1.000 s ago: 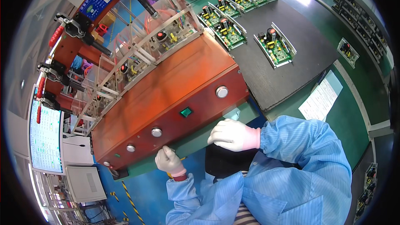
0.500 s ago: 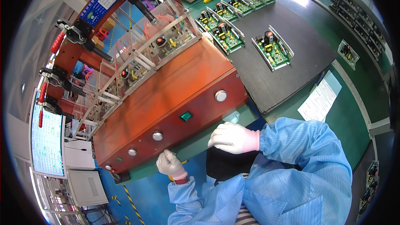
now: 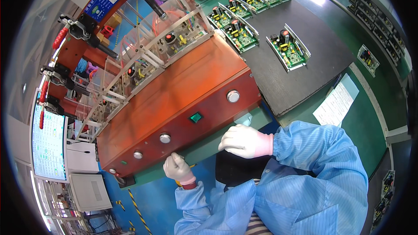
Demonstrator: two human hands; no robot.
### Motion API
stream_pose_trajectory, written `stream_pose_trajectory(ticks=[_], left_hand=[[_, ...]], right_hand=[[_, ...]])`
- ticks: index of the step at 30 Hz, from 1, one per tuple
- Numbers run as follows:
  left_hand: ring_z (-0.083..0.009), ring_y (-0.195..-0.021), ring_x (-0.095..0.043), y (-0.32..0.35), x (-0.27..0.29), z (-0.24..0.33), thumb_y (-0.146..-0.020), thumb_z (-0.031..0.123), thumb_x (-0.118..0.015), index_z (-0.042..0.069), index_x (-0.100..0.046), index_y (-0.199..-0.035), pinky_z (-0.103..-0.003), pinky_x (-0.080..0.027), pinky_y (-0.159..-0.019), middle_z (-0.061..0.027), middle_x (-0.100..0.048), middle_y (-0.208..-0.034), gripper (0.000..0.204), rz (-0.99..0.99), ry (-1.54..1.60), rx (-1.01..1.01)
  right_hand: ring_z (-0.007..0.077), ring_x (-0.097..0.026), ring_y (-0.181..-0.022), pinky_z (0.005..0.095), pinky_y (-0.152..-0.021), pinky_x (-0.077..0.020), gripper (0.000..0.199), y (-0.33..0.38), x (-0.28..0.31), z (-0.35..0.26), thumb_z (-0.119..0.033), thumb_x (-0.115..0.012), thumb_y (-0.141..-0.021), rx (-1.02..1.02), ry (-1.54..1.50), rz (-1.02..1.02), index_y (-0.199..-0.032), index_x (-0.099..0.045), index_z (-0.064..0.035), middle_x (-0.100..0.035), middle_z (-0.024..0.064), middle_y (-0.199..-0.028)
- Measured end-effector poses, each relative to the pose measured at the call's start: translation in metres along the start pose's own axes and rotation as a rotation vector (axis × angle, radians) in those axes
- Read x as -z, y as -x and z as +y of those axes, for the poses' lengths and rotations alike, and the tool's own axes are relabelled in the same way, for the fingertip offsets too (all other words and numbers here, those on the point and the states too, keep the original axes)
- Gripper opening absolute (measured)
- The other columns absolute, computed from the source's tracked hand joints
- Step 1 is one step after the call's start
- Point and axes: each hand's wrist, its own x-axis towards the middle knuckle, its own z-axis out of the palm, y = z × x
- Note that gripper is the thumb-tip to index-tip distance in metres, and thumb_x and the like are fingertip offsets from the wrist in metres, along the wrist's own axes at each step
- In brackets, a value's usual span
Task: The person unloads tested circuit boards from a testing fixture onto a conveyor, loads new circuit boards into the fixture by hand, and presses buttons to operate the machine.
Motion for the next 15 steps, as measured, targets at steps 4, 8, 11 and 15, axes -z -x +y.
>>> stream_pose_trajectory(ticks=[4, 8, 11, 15], left_hand=[[-0.0259, -0.058, -0.047, -0.0004, -0.0001, 0.0032, -0.095, 0.016, -0.057, 0.009, -0.057, -0.061, -0.037, -0.044, -0.064, -0.0035, -0.057, -0.058, 0.035, 0.011, 0.002, 0.064], [-0.0256, -0.059, -0.048, -0.0001, -0.0003, 0.0015, -0.095, 0.017, -0.057, 0.01, -0.058, -0.061, -0.037, -0.044, -0.064, -0.003, -0.057, -0.058, 0.034, 0.004, 0.025, 0.06], [-0.0234, -0.056, -0.047, -0.0001, -0.0004, -0.0011, -0.098, 0.017, -0.056, 0.007, -0.058, -0.062, -0.035, -0.043, -0.061, -0.0038, -0.057, -0.057, 0.037, 0.008, 0.01, 0.017], [-0.0212, -0.054, -0.046, -0.0009, -0.0001, -0.0007, -0.102, 0.017, -0.055, 0.004, -0.057, -0.063, -0.033, -0.042, -0.059, -0.0045, -0.056, -0.056, 0.041, 0.011, 0.005, -0.03]], right_hand=[[0.0237, -0.062, -0.101, 0.0364, -0.093, -0.0473, 0.019, -0.0003, 0.0004, 0.0, -0.021, -0.056, -0.101, 0.0, 0.007, -0.012, -0.114, -0.068, -0.0142, -0.067, 0.0043, -0.113], [0.0237, -0.062, -0.101, 0.0366, -0.093, -0.0475, 0.019, -0.0001, 0.0007, 0.0001, -0.02, -0.055, -0.101, 0.01, 0.012, -0.003, -0.114, -0.068, -0.0136, -0.067, 0.0047, -0.114], [0.0232, -0.063, -0.102, 0.0361, -0.093, -0.047, 0.019, -0.0017, 0.0039, -0.0025, -0.019, -0.057, -0.101, 0.01, 0.01, -0.005, -0.114, -0.069, -0.0143, -0.068, 0.0035, -0.112], [0.0227, -0.063, -0.103, 0.0357, -0.094, -0.0464, 0.018, -0.0033, 0.0062, -0.0051, -0.017, -0.058, -0.1, 0.005, 0.011, -0.009, -0.114, -0.07, -0.015, -0.068, 0.0022, -0.11]])
